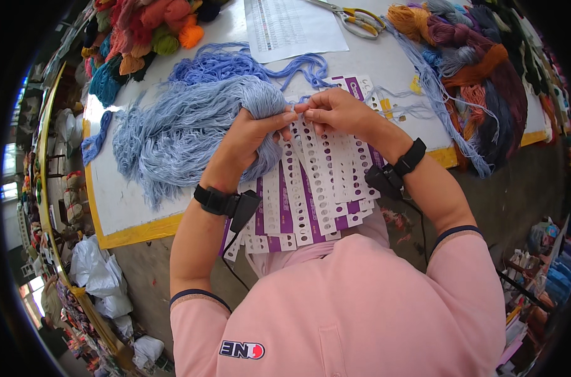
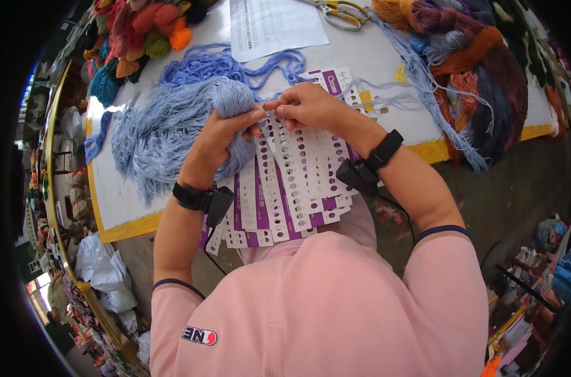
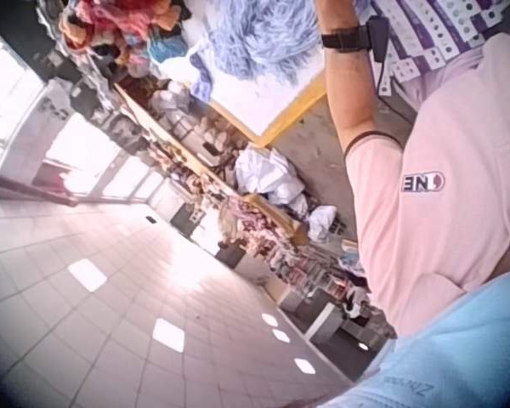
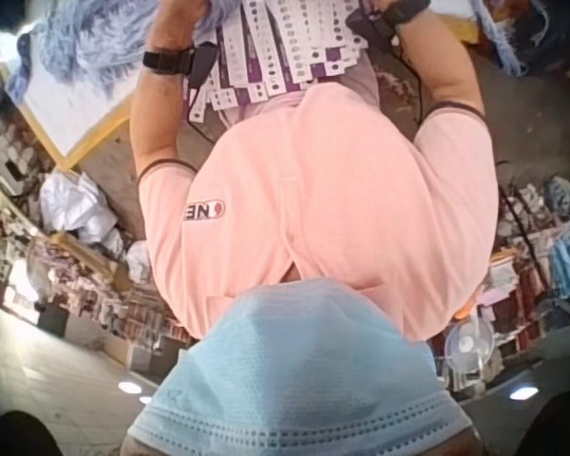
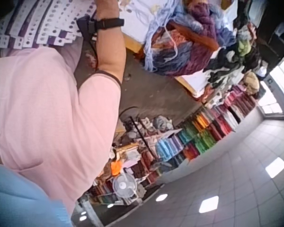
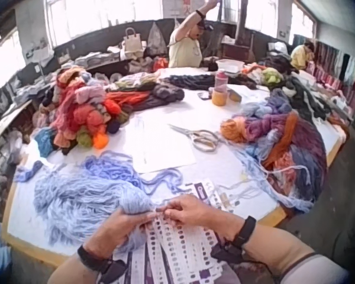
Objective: The person separates strands of blue yarn by hand and threads them through holes in paper cards, then repeats the process with a bundle of orange yarn.
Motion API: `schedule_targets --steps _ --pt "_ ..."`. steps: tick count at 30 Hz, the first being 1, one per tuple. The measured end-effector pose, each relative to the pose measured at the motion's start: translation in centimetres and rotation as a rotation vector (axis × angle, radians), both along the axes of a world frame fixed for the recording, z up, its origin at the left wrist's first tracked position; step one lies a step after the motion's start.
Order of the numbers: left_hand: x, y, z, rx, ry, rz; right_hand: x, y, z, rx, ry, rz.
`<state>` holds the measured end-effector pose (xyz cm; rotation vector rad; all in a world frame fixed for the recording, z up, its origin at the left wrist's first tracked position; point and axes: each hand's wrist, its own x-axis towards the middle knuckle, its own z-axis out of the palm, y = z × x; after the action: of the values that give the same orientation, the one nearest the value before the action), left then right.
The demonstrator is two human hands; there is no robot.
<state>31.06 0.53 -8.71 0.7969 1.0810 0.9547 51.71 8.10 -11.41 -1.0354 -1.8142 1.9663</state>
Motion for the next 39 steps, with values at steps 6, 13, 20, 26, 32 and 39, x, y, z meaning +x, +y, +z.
schedule_targets --steps 6,13,20,26,32,39 --pt "-0.1 0.3 -1.8 0.077 0.167 -0.124 -0.3 0.2 0.2 0.030 -0.009 0.002" --pt "-8.4 1.8 0.8 -0.091 0.058 0.131 -0.5 -0.6 0.2 0.296 -0.186 -0.013" --pt "-30.0 -2.1 4.9 0.160 0.150 0.940 -1.5 0.1 0.4 0.217 -0.143 0.102" --pt "-9.4 -1.0 5.2 0.092 -0.347 0.339 1.1 1.0 0.3 0.030 0.010 0.084" --pt "-0.6 -0.4 -2.9 -0.137 -0.643 0.279 -1.1 -0.2 0.5 0.253 0.053 -0.103" --pt "0.0 -0.8 -1.9 -0.091 -0.577 0.143 -4.6 -3.6 1.7 -0.262 0.263 -0.182"
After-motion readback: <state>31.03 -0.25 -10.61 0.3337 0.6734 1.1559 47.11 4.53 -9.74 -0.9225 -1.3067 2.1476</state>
